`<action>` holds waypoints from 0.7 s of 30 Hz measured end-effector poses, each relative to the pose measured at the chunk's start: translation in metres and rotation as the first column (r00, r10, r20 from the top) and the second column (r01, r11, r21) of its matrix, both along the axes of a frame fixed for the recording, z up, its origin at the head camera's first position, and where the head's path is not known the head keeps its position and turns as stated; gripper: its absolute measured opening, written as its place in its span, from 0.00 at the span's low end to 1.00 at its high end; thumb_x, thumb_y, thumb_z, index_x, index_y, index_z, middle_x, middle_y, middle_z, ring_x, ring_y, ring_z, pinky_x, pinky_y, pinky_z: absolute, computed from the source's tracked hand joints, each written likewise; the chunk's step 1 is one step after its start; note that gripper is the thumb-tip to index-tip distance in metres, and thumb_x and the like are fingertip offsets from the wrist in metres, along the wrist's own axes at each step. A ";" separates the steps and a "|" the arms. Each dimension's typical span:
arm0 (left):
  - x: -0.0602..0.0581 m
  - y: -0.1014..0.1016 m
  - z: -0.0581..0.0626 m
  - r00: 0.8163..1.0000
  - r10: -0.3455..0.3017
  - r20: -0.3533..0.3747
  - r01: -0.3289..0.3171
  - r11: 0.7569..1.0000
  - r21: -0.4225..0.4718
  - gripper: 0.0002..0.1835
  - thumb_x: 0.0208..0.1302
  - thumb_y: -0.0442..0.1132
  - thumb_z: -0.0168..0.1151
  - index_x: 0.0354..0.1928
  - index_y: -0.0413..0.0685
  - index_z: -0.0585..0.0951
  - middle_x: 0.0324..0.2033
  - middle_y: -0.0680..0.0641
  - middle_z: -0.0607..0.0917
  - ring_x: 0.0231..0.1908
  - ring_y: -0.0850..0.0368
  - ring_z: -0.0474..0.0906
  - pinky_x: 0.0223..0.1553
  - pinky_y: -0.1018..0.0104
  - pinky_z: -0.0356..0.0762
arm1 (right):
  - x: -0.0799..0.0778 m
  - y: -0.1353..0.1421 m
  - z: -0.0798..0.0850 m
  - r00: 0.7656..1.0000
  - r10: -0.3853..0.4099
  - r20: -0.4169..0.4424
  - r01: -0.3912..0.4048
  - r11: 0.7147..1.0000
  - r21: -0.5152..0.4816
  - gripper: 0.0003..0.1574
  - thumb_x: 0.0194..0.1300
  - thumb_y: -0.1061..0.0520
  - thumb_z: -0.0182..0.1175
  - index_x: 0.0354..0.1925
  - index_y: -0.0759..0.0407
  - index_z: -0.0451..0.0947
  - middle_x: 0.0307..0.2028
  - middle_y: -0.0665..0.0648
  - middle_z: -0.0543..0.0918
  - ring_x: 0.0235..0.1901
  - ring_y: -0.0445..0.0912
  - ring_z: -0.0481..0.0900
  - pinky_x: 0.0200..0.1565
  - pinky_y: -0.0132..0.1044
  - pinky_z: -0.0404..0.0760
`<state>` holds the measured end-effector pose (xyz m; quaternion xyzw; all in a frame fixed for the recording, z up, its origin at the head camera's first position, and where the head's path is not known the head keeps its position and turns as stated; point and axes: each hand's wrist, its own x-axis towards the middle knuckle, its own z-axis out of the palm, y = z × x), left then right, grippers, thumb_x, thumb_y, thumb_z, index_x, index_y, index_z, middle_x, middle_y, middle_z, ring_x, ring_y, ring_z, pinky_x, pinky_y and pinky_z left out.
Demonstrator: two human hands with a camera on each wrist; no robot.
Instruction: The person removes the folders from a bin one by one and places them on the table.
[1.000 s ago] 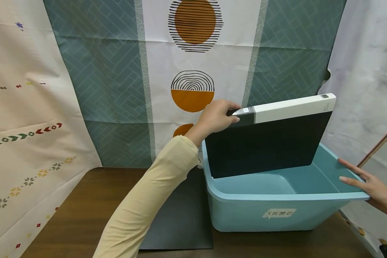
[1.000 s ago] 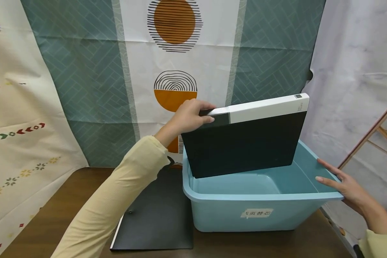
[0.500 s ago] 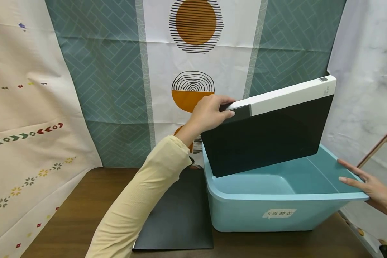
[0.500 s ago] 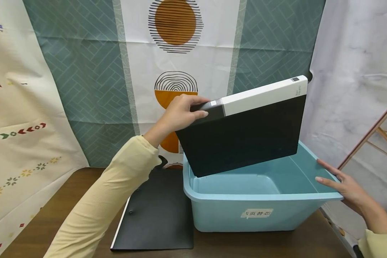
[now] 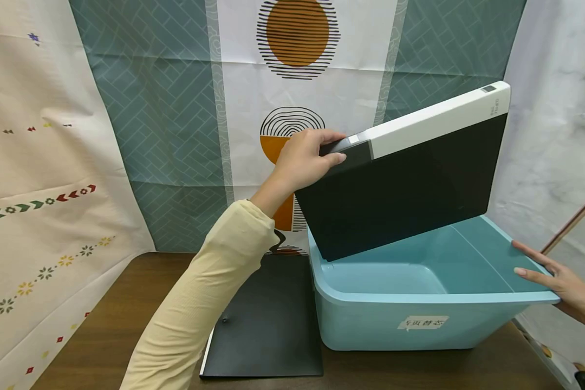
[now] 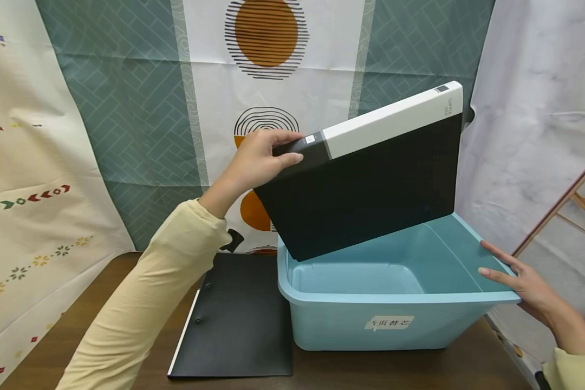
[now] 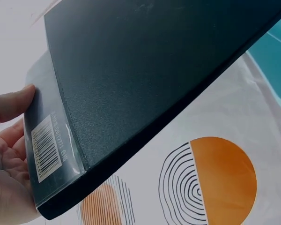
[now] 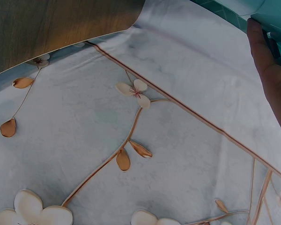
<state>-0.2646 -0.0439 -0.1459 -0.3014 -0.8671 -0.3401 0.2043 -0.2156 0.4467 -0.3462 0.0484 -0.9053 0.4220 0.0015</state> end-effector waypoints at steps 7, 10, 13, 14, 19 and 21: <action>0.006 -0.012 0.007 1.000 -0.010 -0.018 0.011 0.999 0.054 0.18 0.60 0.39 0.60 0.53 0.46 0.78 0.44 0.50 0.82 0.39 0.60 0.76 0.41 0.70 0.70 | 0.005 0.000 0.001 1.000 -0.009 -0.007 0.009 0.999 0.035 0.41 0.72 0.53 0.42 0.68 0.33 0.27 0.65 0.35 0.24 0.56 0.72 0.46 0.32 0.38 0.77; 0.007 -0.016 0.008 1.000 -0.018 -0.021 0.019 0.996 0.086 0.18 0.60 0.38 0.60 0.53 0.44 0.78 0.45 0.48 0.82 0.39 0.59 0.76 0.41 0.70 0.71 | 0.006 -0.001 0.002 1.000 -0.005 -0.003 0.005 1.000 0.028 0.41 0.72 0.53 0.42 0.68 0.34 0.27 0.65 0.35 0.24 0.54 0.75 0.47 0.33 0.41 0.77; 0.007 -0.021 0.008 0.999 -0.027 -0.017 0.029 0.992 0.120 0.18 0.60 0.37 0.60 0.53 0.43 0.77 0.46 0.47 0.81 0.40 0.58 0.76 0.43 0.70 0.72 | 0.007 -0.002 0.003 1.000 0.000 0.002 0.000 1.000 0.010 0.42 0.72 0.53 0.42 0.68 0.33 0.26 0.65 0.36 0.22 0.54 0.78 0.45 0.34 0.44 0.76; 0.007 -0.022 0.009 0.999 -0.030 -0.018 0.032 0.991 0.130 0.18 0.60 0.37 0.60 0.53 0.42 0.77 0.46 0.47 0.81 0.39 0.58 0.77 0.43 0.70 0.72 | 0.008 -0.002 0.003 1.000 0.001 0.002 -0.001 1.000 0.010 0.41 0.72 0.53 0.41 0.68 0.33 0.26 0.65 0.37 0.22 0.55 0.77 0.45 0.34 0.43 0.76; 0.007 -0.030 0.011 0.999 -0.033 -0.023 0.037 0.983 0.179 0.17 0.60 0.35 0.60 0.52 0.40 0.78 0.46 0.45 0.81 0.39 0.56 0.76 0.43 0.69 0.73 | 0.011 0.000 0.002 1.000 0.002 -0.021 -0.001 1.000 0.026 0.41 0.72 0.55 0.42 0.69 0.33 0.29 0.65 0.33 0.26 0.54 0.40 0.61 0.33 0.37 0.77; 0.008 -0.033 0.012 0.999 -0.038 -0.019 0.041 0.979 0.197 0.17 0.60 0.34 0.59 0.52 0.39 0.77 0.47 0.45 0.80 0.39 0.55 0.76 0.43 0.68 0.73 | 0.012 0.000 0.002 1.000 0.003 -0.026 -0.003 1.000 0.025 0.41 0.72 0.55 0.42 0.69 0.34 0.29 0.64 0.32 0.26 0.53 0.42 0.62 0.34 0.40 0.77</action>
